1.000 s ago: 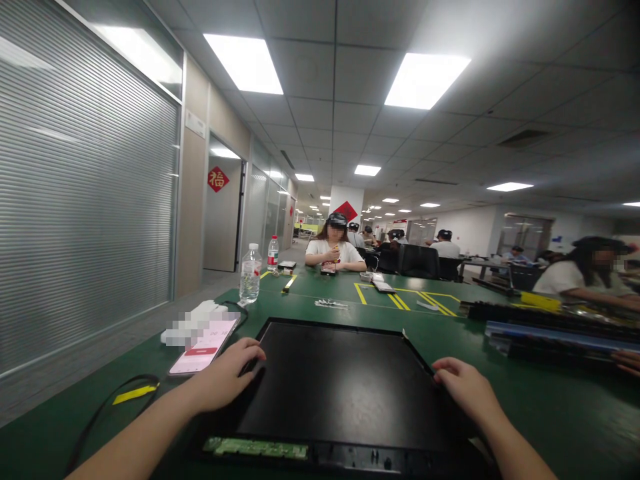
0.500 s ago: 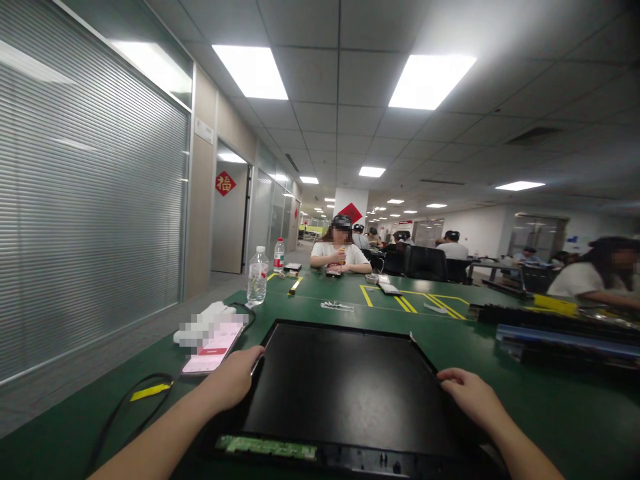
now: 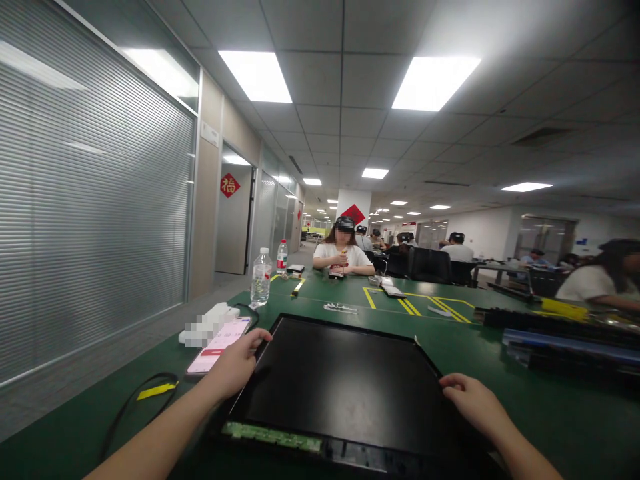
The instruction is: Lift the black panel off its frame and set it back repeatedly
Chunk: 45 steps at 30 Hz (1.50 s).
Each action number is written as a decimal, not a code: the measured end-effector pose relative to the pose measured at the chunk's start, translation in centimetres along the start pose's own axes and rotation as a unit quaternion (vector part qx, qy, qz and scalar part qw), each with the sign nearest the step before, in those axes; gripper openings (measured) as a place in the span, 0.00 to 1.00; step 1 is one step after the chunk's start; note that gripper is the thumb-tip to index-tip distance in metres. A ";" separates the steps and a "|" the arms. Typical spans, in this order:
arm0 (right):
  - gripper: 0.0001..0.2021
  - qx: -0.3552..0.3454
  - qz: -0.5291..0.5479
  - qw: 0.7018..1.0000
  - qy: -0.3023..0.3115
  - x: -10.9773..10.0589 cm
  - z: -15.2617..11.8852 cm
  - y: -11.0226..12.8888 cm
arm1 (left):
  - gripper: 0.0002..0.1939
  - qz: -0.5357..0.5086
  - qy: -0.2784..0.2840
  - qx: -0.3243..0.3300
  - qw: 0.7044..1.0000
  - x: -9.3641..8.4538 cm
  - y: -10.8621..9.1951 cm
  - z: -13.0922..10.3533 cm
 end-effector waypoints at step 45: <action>0.13 -0.004 0.005 1.000 -0.002 -0.2 -0.4 0.5 | 0.18 -0.319 -0.031 -0.205 0.925 1.7 1.6 -0.7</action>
Point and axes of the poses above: each hand's wrist, its own z-axis towards the middle knuckle, its own x-axis out of the palm, y = z × x, the point moved 7 cm from there along z, towards the middle knuckle, and after that the axes turned 8 degrees about x, right-handed, at the moved point
